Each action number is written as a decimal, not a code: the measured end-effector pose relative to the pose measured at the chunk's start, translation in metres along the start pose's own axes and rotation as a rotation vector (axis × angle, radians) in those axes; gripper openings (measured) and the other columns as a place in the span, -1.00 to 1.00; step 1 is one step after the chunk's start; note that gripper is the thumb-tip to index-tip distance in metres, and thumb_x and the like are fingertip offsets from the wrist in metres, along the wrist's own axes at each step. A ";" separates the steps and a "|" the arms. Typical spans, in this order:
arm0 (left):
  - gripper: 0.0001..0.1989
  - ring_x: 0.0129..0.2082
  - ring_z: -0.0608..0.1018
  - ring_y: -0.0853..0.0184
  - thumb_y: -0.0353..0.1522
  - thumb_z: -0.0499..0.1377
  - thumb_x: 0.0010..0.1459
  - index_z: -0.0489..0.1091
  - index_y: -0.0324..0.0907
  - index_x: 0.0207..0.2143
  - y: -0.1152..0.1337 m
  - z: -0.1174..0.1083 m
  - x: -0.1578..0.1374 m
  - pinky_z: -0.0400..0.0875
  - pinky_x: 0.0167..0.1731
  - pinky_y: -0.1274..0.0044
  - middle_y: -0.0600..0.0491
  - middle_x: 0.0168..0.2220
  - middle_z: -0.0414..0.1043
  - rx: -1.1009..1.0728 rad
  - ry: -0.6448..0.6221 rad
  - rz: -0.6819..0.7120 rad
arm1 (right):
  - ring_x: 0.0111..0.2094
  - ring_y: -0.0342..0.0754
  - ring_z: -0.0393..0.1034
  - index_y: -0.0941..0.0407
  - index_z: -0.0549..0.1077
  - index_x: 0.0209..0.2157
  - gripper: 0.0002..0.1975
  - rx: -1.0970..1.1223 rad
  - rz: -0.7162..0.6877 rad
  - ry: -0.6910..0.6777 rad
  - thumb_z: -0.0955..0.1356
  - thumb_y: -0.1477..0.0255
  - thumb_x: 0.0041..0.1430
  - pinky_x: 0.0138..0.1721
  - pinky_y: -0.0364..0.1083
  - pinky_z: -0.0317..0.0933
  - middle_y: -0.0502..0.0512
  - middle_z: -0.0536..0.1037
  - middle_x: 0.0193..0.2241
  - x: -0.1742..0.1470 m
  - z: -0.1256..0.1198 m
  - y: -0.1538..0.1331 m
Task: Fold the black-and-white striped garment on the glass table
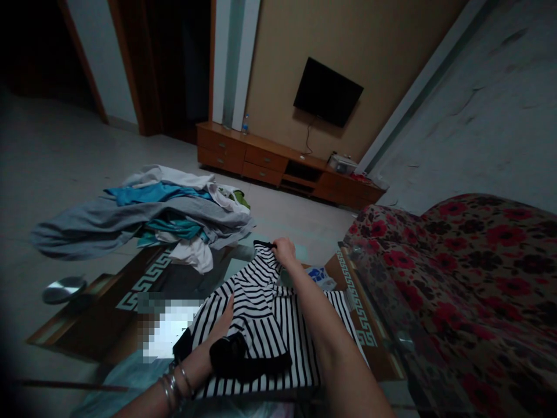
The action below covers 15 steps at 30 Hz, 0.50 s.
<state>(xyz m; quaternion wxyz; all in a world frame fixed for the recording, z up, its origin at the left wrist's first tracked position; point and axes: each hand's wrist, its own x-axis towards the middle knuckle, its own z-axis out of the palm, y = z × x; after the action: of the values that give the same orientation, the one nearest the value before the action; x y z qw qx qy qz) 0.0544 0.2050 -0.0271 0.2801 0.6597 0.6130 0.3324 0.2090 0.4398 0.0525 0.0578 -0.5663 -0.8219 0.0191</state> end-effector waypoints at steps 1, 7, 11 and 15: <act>-0.35 0.24 0.22 0.26 -0.35 -0.09 0.21 -0.20 -0.24 0.32 0.003 -0.003 -0.001 0.26 0.15 0.36 -0.14 0.21 0.19 -0.003 -0.003 -0.005 | -0.08 -0.02 0.33 0.12 0.51 -0.19 -0.79 -0.012 0.039 0.015 0.30 0.40 0.17 -0.13 -0.14 0.14 0.19 0.51 -0.15 0.006 0.002 0.002; -0.26 0.26 0.17 0.20 -0.25 -0.03 0.19 -0.25 -0.33 0.32 0.015 -0.011 -0.007 0.20 0.19 0.32 -0.21 0.26 0.06 -0.036 -0.020 -0.037 | -0.18 -0.02 0.40 0.12 0.52 -0.23 -0.80 -0.054 0.150 0.038 0.31 0.36 0.17 -0.25 -0.15 0.15 0.19 0.55 -0.22 0.017 0.014 0.017; -0.29 0.26 0.17 0.20 -0.25 -0.03 0.19 -0.19 -0.29 0.32 0.019 -0.012 -0.007 0.17 0.20 0.32 -0.20 0.25 0.09 -0.099 -0.025 -0.030 | -0.16 -0.03 0.38 0.13 0.50 -0.19 -0.75 -0.046 0.117 0.099 0.26 0.32 0.23 -0.21 -0.14 0.13 0.19 0.54 -0.20 0.016 0.018 0.011; -0.33 0.27 0.14 0.22 -0.23 -0.02 0.19 -0.09 -0.21 0.30 0.029 -0.021 -0.011 0.12 0.23 0.32 -0.12 0.25 0.12 -0.211 -0.028 0.019 | -0.11 -0.05 0.32 0.14 0.47 -0.15 -0.75 0.013 -0.007 0.189 0.24 0.35 0.26 -0.12 -0.14 0.11 0.17 0.51 -0.17 0.025 0.017 0.001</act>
<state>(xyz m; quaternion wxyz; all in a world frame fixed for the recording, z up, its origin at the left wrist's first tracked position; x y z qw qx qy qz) 0.0560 0.1906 0.0074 0.3536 0.6368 0.5643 0.3885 0.1988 0.4637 0.0369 0.1387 -0.5623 -0.8147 -0.0292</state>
